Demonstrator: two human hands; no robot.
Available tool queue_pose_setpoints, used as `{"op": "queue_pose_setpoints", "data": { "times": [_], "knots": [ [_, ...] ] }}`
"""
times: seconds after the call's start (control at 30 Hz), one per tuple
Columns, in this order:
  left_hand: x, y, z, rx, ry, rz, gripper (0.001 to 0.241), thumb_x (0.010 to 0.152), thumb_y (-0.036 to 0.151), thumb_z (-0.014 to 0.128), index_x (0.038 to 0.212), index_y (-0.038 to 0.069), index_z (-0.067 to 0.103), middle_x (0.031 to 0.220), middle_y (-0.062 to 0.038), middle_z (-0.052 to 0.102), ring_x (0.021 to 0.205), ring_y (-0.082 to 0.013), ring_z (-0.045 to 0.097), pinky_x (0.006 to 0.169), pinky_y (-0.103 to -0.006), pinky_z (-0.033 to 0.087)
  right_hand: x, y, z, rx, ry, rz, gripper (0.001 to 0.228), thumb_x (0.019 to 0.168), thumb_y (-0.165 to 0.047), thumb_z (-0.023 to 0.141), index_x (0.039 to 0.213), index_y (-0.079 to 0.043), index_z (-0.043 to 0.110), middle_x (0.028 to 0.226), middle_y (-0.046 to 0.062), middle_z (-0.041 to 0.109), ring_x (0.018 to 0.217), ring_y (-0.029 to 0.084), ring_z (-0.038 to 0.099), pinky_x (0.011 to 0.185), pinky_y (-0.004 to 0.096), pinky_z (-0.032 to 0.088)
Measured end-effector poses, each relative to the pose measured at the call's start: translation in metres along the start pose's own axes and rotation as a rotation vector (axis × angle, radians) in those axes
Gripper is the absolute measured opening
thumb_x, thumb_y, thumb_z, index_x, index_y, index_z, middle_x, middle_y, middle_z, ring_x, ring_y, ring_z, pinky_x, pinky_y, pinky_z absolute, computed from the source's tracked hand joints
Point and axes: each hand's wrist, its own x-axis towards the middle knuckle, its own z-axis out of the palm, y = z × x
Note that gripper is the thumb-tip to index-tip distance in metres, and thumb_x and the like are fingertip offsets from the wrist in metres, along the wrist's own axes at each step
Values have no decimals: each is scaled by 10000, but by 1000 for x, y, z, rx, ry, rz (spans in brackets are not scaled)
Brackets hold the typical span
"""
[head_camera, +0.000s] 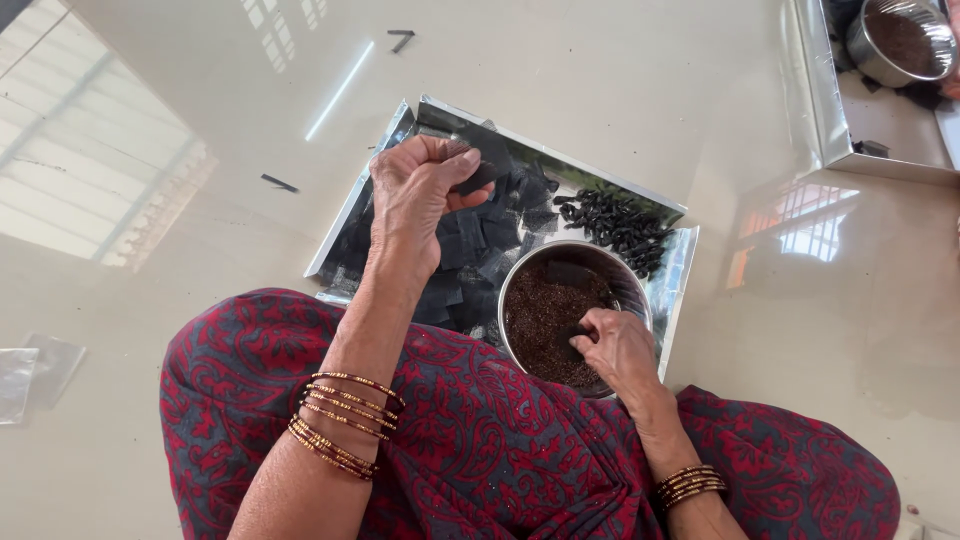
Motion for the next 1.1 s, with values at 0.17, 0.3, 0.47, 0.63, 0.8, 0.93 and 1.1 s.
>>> {"op": "queue_pose_setpoints", "data": {
  "times": [0.17, 0.3, 0.47, 0.63, 0.8, 0.93, 1.1],
  "knots": [
    [2, -2, -2, -39, -13, 20, 94, 872, 45, 748, 859, -28, 691, 775, -102, 714, 649, -168, 728, 601, -285, 658, 2, -7, -27, 261, -102, 163, 210, 857, -277, 785, 953, -94, 749, 718, 40, 725, 550, 179, 682, 555, 314, 583],
    [2, -1, -3, -54, -14, 36, 83, 863, 41, 748, 847, -25, 701, 782, -101, 723, 664, -167, 737, 602, -287, 660, 4, -21, -46, 848, -92, 288, 205, 831, -229, 799, 889, -38, 751, 637, 29, 683, 489, 63, 610, 428, 210, 529],
    [0, -3, -1, -34, -29, 31, 84, 856, 38, 751, 837, -27, 701, 780, -100, 725, 665, -170, 737, 604, -290, 661, 1, -24, -47, 847, -64, 292, 223, 810, -218, 822, 866, -35, 708, 640, -5, 639, 492, 29, 544, 404, 192, 441],
    [-1, -5, 1, -26, -42, 12, 97, 862, 42, 748, 822, -25, 691, 774, -105, 723, 662, -170, 737, 607, -292, 656, 1, -16, -40, 1034, -137, 303, 238, 848, -207, 841, 804, -11, 713, 661, 21, 632, 486, 57, 496, 409, 190, 386],
    [-1, -4, 1, -42, -39, 23, 96, 861, 39, 753, 824, -28, 694, 782, -94, 715, 677, -161, 733, 609, -290, 658, 4, -21, -47, 1195, -153, 331, 204, 883, -219, 737, 840, -21, 763, 767, 59, 772, 544, 67, 633, 442, 203, 508],
    [-1, 2, -1, -65, -26, 34, 91, 858, 39, 748, 834, -31, 696, 782, -95, 716, 663, -166, 728, 600, -288, 657, 6, -5, -34, 1130, -142, 265, 188, 887, -184, 766, 869, 3, 776, 753, 88, 765, 560, 81, 651, 468, 206, 523],
    [0, 12, -10, -106, -17, 76, 98, 864, 40, 743, 836, -40, 694, 771, -102, 717, 651, -174, 728, 595, -283, 647, 17, -54, -54, 965, -66, 335, 250, 897, -198, 777, 853, 47, 756, 682, 119, 725, 492, 109, 618, 412, 241, 490]
  ]
}}
